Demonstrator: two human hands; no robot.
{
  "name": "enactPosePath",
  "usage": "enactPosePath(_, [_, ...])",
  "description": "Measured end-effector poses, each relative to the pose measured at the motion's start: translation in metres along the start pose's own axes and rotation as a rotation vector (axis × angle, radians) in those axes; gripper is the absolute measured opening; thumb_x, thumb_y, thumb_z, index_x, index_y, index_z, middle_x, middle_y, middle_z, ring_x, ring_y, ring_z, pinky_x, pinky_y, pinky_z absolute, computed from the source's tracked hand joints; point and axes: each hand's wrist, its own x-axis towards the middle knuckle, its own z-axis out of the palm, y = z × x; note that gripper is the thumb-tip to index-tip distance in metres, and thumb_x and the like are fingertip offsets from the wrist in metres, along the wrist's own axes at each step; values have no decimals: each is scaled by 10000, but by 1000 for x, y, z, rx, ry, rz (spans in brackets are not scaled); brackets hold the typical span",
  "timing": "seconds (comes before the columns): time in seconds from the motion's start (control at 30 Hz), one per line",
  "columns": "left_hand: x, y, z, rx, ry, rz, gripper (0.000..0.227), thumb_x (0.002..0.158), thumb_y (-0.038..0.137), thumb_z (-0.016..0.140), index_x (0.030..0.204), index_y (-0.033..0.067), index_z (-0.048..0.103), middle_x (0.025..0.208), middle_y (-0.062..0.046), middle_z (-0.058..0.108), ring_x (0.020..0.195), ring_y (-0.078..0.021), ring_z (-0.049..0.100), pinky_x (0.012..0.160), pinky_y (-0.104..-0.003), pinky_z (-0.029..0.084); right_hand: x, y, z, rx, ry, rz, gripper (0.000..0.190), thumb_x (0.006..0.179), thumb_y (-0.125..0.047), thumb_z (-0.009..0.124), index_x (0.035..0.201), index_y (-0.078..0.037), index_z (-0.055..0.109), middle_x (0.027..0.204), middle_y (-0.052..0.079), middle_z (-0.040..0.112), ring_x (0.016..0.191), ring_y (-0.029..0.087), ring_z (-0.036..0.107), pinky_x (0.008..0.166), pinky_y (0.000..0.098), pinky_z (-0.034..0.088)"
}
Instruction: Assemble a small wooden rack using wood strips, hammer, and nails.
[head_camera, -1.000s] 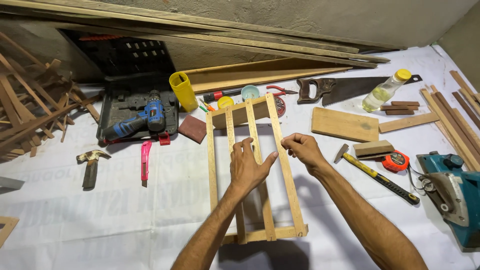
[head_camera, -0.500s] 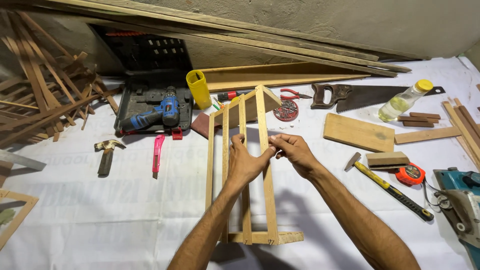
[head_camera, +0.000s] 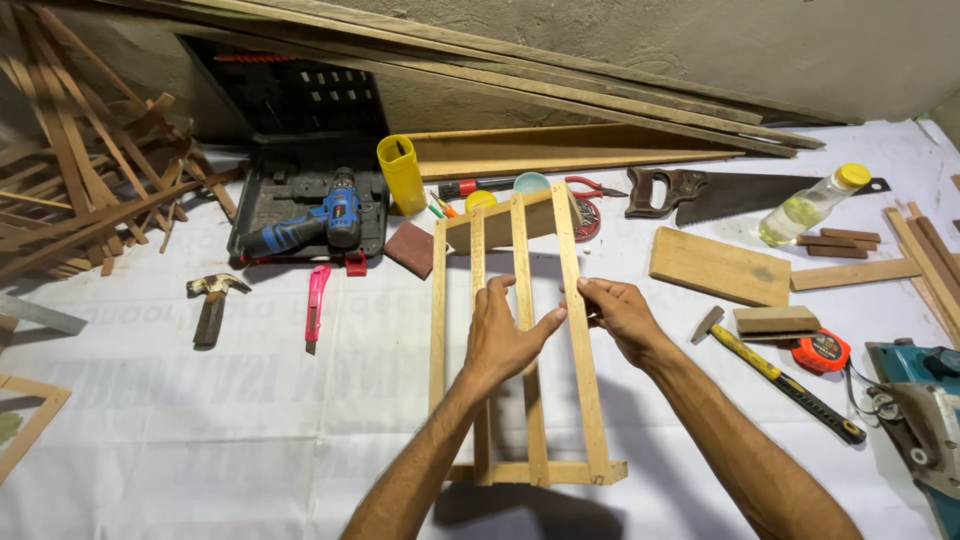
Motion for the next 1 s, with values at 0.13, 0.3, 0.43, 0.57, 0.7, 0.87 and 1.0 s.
enactPosePath(0.13, [2,-25,-6,-59,-48,-73,835,766,522,770,1358,18,466,1299,-199,512,1043,-349,620,890,-459,541,0,20,-21,-78,133,53,395,1028,-374,545,1089,-51,764,853,28,773,691,80,578,704,287,501])
enactPosePath(0.3, [29,-101,-4,128,258,-38,764,838,444,801,1346,-13,458,1274,-233,506,1191,-365,518,960,-466,467,9,47,-38,-158,247,97,428,1047,-375,551,1072,-11,775,805,53,746,670,96,551,701,285,490])
enactPosePath(0.43, [37,-137,8,93,339,-20,867,821,442,840,1377,-67,410,1302,-287,503,1222,-404,504,1021,-493,425,12,56,-41,-170,310,147,426,1036,-363,539,1061,0,761,782,67,737,657,119,608,681,284,520])
enactPosePath(0.57, [35,-135,13,-123,172,-188,778,868,438,769,1384,-30,422,1232,-235,611,1137,-321,622,960,-436,511,14,63,-44,-123,308,124,421,1042,-357,543,1058,10,748,780,75,727,659,129,622,668,277,531])
enactPosePath(0.7, [36,-138,18,-232,210,-213,481,981,338,629,1316,8,526,1002,-137,697,878,-212,697,760,-367,566,12,67,-48,-144,290,109,435,1030,-389,554,1049,-1,748,762,85,723,660,138,636,680,288,550])
enactPosePath(0.87, [36,-134,19,-329,256,-205,336,1036,249,540,1247,-6,594,815,-78,665,711,-143,609,629,-322,510,6,66,-47,-127,289,131,441,1016,-426,568,1029,-25,751,754,62,720,651,123,631,692,286,541])
enactPosePath(1.0, [37,-134,21,-338,265,-192,326,1046,230,502,1240,-10,607,802,-59,666,686,-120,596,612,-302,498,9,77,-55,-144,302,101,434,1024,-430,595,953,-33,755,679,42,656,602,111,549,643,277,481])
